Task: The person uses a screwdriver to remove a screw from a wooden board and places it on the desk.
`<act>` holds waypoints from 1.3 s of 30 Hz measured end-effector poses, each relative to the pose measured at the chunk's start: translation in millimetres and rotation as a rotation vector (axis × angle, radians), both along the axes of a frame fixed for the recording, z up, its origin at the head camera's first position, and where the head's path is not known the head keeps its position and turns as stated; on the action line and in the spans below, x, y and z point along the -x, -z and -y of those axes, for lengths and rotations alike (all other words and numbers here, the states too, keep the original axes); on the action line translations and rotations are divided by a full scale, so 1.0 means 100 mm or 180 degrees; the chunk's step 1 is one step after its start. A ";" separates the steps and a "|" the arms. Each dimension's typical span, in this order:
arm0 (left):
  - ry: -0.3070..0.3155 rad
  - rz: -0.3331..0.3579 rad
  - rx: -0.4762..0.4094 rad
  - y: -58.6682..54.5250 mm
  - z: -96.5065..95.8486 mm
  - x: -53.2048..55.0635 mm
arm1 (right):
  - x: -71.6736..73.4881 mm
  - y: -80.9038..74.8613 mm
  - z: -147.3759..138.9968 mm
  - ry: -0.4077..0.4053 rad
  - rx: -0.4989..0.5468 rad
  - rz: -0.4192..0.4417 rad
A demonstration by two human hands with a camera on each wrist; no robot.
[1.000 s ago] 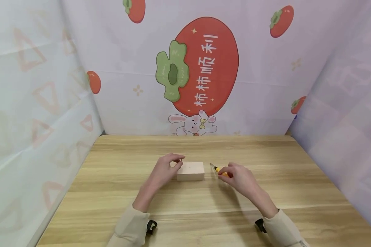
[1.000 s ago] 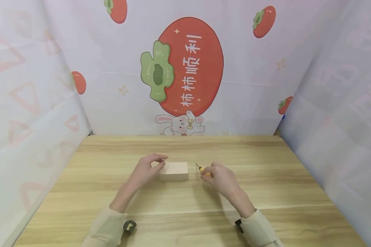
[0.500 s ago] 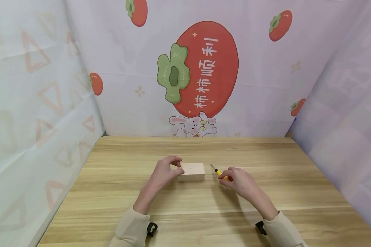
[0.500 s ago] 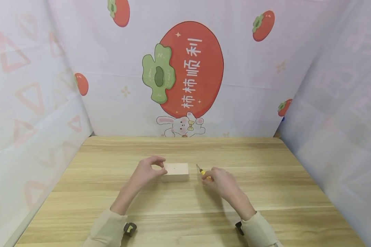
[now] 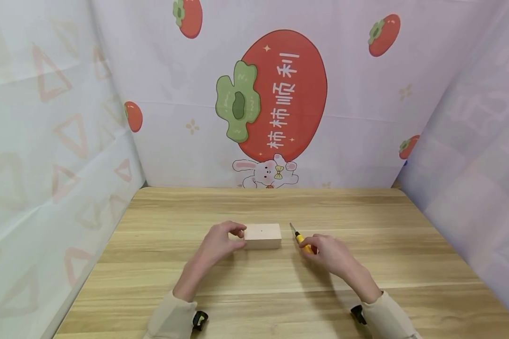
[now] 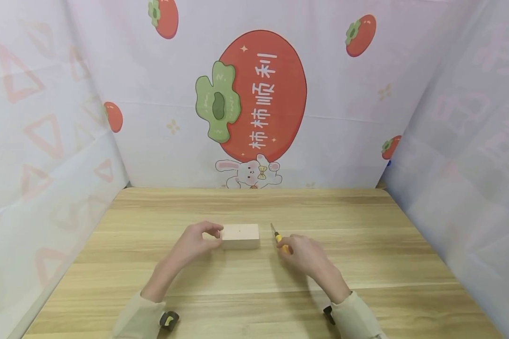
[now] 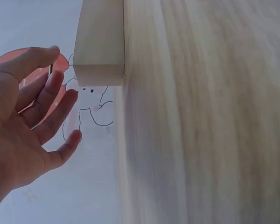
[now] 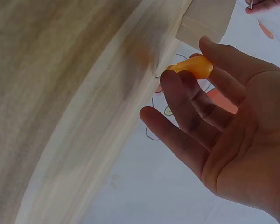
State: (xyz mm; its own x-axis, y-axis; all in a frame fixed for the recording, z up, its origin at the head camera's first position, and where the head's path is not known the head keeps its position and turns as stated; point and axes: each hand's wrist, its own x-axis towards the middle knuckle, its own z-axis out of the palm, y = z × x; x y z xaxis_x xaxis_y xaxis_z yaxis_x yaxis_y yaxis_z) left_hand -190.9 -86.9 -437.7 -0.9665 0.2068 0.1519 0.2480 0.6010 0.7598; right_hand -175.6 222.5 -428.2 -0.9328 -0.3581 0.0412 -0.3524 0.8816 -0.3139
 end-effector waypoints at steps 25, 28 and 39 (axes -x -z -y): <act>0.0529 0.0192 0.1466 -0.05 0.26 -0.24 | -0.14 0.05 0.02 -0.0201 -0.0294 0.0203; 0.0508 0.0209 0.1502 -0.07 0.26 -0.27 | -0.15 0.05 0.02 -0.0196 -0.0339 0.0220; 0.0494 0.0255 0.1434 -0.06 0.29 -0.22 | -0.14 -0.04 -0.06 -0.0151 -0.0024 0.0090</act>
